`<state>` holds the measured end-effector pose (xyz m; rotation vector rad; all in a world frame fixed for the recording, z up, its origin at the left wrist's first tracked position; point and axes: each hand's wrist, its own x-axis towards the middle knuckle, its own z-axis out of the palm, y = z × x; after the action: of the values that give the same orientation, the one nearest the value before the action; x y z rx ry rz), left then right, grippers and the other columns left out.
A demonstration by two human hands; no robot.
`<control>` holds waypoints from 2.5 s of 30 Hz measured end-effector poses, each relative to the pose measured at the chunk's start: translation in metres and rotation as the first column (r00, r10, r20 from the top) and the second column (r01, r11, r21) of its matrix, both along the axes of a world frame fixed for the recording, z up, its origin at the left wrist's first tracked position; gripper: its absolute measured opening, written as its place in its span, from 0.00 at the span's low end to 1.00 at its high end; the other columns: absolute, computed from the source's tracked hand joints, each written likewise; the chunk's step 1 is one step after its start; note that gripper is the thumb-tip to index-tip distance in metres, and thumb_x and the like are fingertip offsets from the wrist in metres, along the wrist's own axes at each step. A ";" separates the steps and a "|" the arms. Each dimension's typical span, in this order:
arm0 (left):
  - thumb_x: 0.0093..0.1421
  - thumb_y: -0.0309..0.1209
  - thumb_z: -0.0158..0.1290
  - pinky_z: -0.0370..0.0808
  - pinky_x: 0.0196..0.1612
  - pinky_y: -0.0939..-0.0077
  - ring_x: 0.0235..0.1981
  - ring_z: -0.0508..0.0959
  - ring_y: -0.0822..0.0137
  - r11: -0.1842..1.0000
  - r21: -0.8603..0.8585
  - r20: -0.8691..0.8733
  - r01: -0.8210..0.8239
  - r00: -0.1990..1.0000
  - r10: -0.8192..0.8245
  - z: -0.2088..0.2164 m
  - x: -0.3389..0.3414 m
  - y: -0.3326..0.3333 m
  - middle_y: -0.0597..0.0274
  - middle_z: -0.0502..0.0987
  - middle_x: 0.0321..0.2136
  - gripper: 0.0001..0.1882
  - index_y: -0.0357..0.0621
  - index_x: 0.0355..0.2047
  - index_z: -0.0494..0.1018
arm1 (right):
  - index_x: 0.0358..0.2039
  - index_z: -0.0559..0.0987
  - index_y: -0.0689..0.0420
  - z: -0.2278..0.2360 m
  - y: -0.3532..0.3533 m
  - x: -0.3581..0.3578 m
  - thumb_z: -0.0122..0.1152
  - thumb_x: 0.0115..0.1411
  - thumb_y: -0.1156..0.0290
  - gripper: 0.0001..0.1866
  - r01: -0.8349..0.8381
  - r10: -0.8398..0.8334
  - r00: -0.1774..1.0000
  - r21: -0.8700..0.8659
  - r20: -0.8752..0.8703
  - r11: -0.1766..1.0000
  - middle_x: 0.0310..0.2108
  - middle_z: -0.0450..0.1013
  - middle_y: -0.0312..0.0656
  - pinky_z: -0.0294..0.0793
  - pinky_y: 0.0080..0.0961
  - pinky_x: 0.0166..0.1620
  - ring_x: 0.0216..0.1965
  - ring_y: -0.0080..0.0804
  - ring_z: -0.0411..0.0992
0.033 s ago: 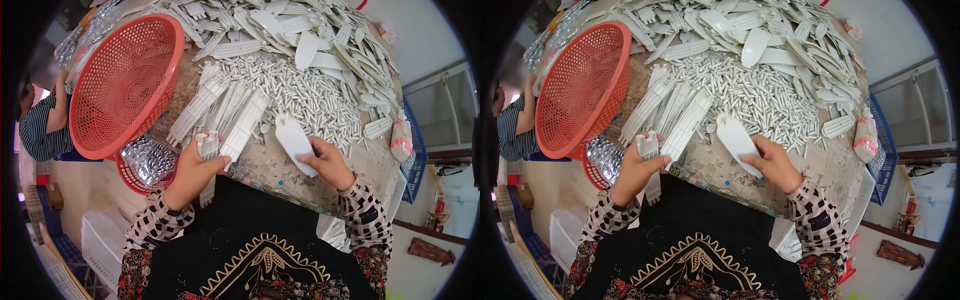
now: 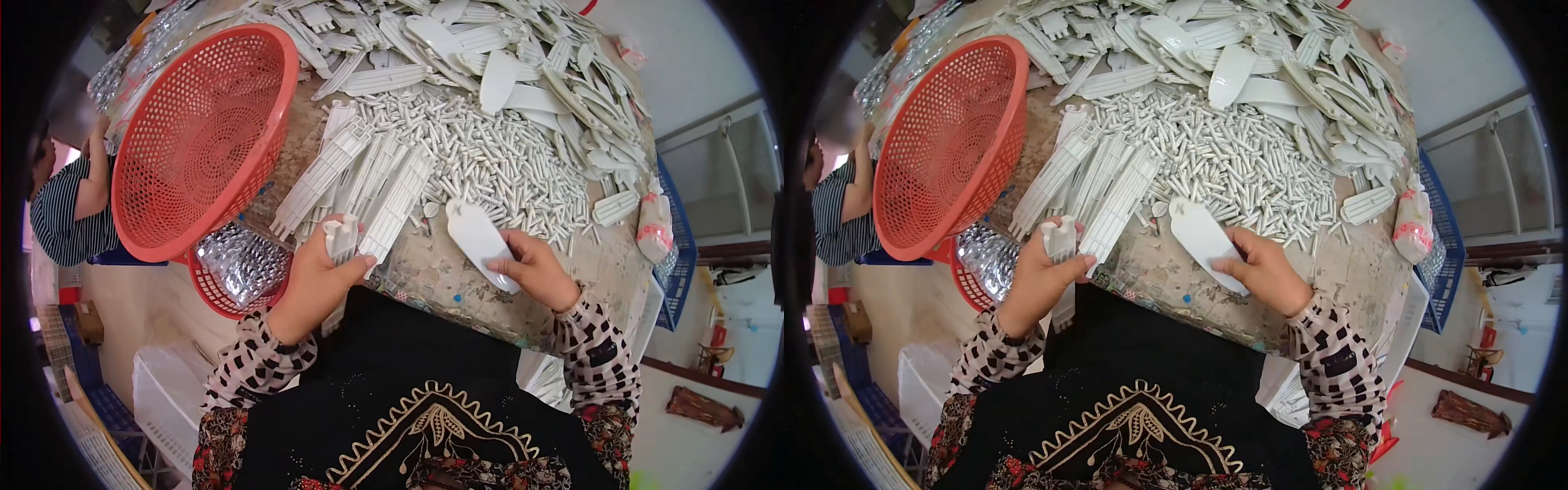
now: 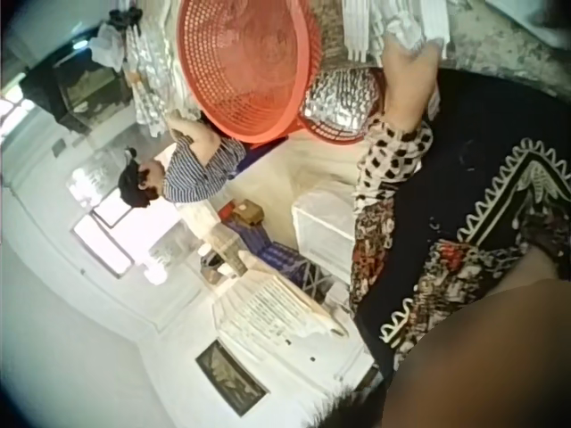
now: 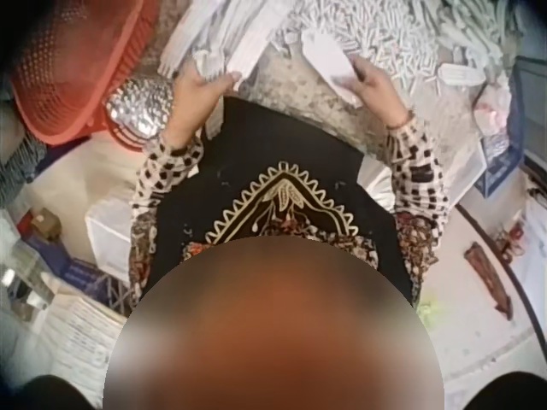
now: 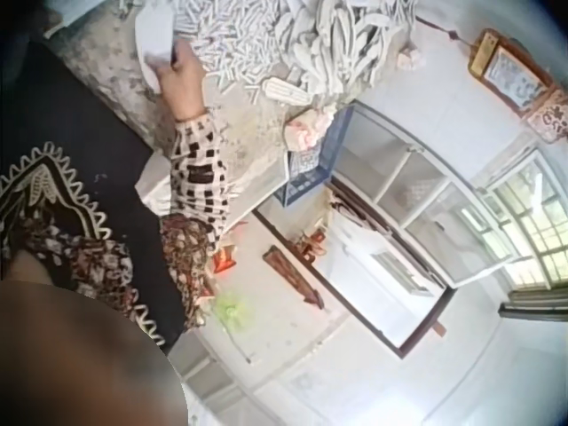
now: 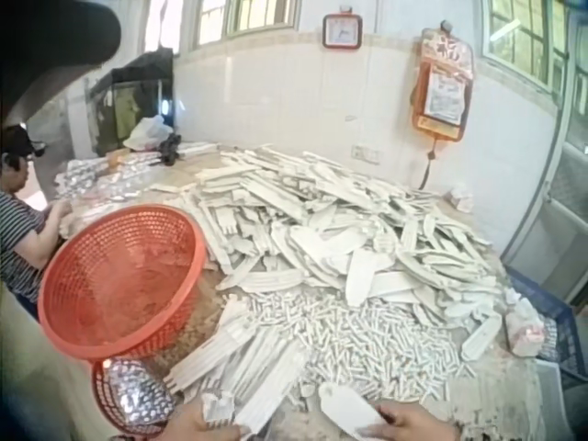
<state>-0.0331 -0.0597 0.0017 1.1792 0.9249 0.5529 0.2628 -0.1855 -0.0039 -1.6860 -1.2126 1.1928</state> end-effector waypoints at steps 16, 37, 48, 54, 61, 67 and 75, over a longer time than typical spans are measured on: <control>0.57 0.29 0.58 0.75 0.33 0.74 0.29 0.79 0.66 0.926 0.329 -0.227 0.184 0.967 -0.112 -0.011 0.003 0.002 0.55 0.80 0.30 0.20 0.32 0.47 0.68 | 0.45 0.75 0.60 0.026 -0.003 0.005 0.61 0.58 0.62 0.19 -0.144 0.117 0.650 -0.030 0.751 0.989 0.36 0.71 0.49 0.73 0.37 0.38 0.36 0.48 0.72; 0.68 0.41 0.47 0.73 0.31 0.81 0.24 0.74 0.75 0.973 -0.223 0.143 0.063 0.989 -0.031 0.029 -0.004 0.043 0.63 0.75 0.25 0.19 0.40 0.51 0.69 | 0.43 0.77 0.62 0.052 0.290 0.064 0.61 0.56 0.66 0.17 -0.281 -0.246 0.470 0.408 0.848 0.869 0.37 0.74 0.53 0.71 0.38 0.42 0.39 0.49 0.73; 0.66 0.36 0.48 0.74 0.33 0.79 0.25 0.76 0.72 0.989 -0.146 0.154 -0.007 0.988 0.029 0.020 -0.022 0.053 0.60 0.76 0.27 0.19 0.35 0.52 0.68 | 0.39 0.77 0.57 0.031 0.321 -0.011 0.62 0.48 0.61 0.19 -0.555 0.233 0.005 -0.191 0.972 0.809 0.37 0.74 0.46 0.72 0.39 0.45 0.43 0.46 0.72; 0.67 0.34 0.49 0.73 0.33 0.80 0.26 0.76 0.74 0.990 -0.137 0.180 0.013 0.984 0.012 0.015 -0.028 0.055 0.63 0.76 0.27 0.17 0.36 0.51 0.69 | 0.36 0.76 0.60 0.031 0.317 0.010 0.62 0.49 0.64 0.16 -0.513 0.206 0.209 -0.073 0.956 0.855 0.34 0.74 0.50 0.72 0.41 0.44 0.40 0.51 0.72; 0.66 0.34 0.49 0.73 0.32 0.82 0.26 0.75 0.76 0.990 -0.137 0.182 0.014 0.983 0.011 0.012 -0.036 0.052 0.65 0.76 0.28 0.16 0.39 0.51 0.70 | 0.31 0.72 0.65 0.046 0.292 0.022 0.56 0.57 0.62 0.15 -0.353 0.178 0.559 0.038 0.810 0.935 0.28 0.72 0.59 0.69 0.44 0.38 0.34 0.58 0.71; 0.66 0.34 0.50 0.74 0.33 0.78 0.26 0.76 0.72 0.990 -0.137 0.176 0.015 0.984 0.010 0.013 -0.030 0.048 0.60 0.77 0.27 0.18 0.35 0.50 0.69 | 0.41 0.73 0.61 0.017 0.308 0.012 0.59 0.55 0.57 0.21 0.002 -0.291 0.139 0.293 0.947 0.956 0.38 0.70 0.56 0.71 0.45 0.46 0.42 0.54 0.70; 0.67 0.32 0.49 0.73 0.33 0.83 0.27 0.75 0.76 0.990 -0.137 0.175 0.026 0.984 -0.002 0.013 -0.031 0.045 0.65 0.75 0.28 0.16 0.38 0.52 0.69 | 0.48 0.69 0.60 0.028 0.314 0.019 0.63 0.51 0.60 0.27 0.046 -0.154 0.277 0.147 0.948 0.988 0.44 0.70 0.55 0.73 0.45 0.45 0.42 0.56 0.73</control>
<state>-0.0642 -0.0147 0.0151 0.9940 0.7912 0.5621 0.2821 0.1285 0.0243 -2.4505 -1.7288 -0.1991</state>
